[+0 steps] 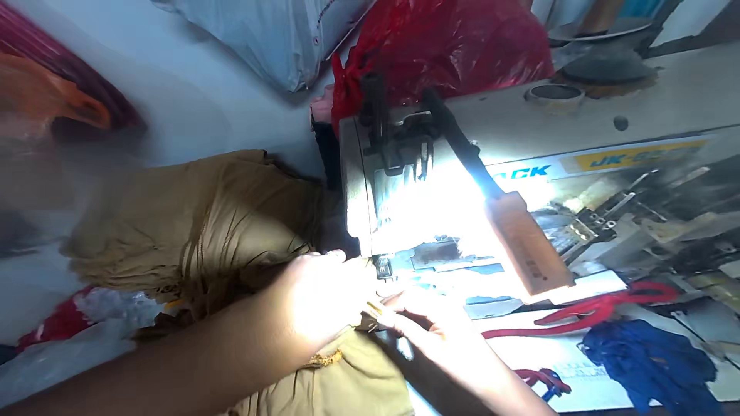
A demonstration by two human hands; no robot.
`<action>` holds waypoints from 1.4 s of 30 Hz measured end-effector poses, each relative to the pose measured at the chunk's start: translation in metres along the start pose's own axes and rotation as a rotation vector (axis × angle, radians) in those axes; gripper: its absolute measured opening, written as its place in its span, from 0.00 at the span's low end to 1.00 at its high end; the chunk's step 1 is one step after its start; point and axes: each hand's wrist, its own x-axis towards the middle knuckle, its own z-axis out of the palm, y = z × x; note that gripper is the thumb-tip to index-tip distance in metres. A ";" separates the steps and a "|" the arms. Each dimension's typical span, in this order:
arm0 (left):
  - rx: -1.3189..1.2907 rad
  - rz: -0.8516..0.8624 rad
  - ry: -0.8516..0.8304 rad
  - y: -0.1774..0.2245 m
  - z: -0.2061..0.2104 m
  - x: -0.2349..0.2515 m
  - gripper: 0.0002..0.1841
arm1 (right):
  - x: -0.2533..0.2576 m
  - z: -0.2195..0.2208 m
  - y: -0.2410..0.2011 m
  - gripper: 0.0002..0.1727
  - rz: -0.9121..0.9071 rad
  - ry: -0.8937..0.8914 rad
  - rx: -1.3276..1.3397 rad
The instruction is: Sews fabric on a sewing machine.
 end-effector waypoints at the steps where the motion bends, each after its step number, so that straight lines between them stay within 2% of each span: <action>1: -0.022 -0.014 -0.088 0.006 -0.018 0.005 0.12 | -0.001 0.001 0.000 0.11 -0.033 0.018 -0.048; 4: -0.120 0.039 0.111 0.014 -0.010 0.002 0.07 | -0.009 0.003 -0.004 0.14 -0.161 0.059 -0.346; 5: -0.134 0.028 0.123 0.015 -0.004 0.001 0.06 | -0.012 0.004 -0.006 0.14 -0.209 0.070 -0.469; 8: -0.251 -0.090 0.022 0.017 0.019 -0.005 0.17 | -0.019 0.008 -0.007 0.13 -0.268 0.079 -0.691; 10: -0.337 -0.167 0.047 0.024 0.040 -0.009 0.20 | -0.023 0.009 -0.007 0.13 -0.250 0.091 -0.739; 14: -0.240 -0.344 0.179 0.051 0.059 -0.011 0.19 | -0.024 0.009 -0.010 0.14 -0.230 0.094 -0.752; 23: -0.164 -0.396 0.168 0.057 0.058 -0.004 0.19 | -0.025 0.010 -0.006 0.15 -0.222 0.108 -0.780; 29: -0.127 -0.577 0.208 0.067 0.064 0.015 0.21 | -0.021 0.023 -0.008 0.19 -0.180 0.125 -0.923; 32: -0.114 -0.690 0.233 0.077 0.065 0.024 0.17 | -0.026 0.022 -0.009 0.20 -0.203 0.105 -0.872; 35: -0.134 -0.743 0.270 0.082 0.069 0.026 0.19 | -0.039 0.019 -0.006 0.20 -0.237 0.099 -0.741; 38: -0.161 -0.751 0.272 0.083 0.070 0.025 0.21 | -0.061 0.009 -0.013 0.18 -0.184 0.077 -0.660; 42: -0.171 -0.731 0.256 0.080 0.070 0.023 0.21 | -0.095 -0.012 -0.028 0.16 0.006 0.043 -0.618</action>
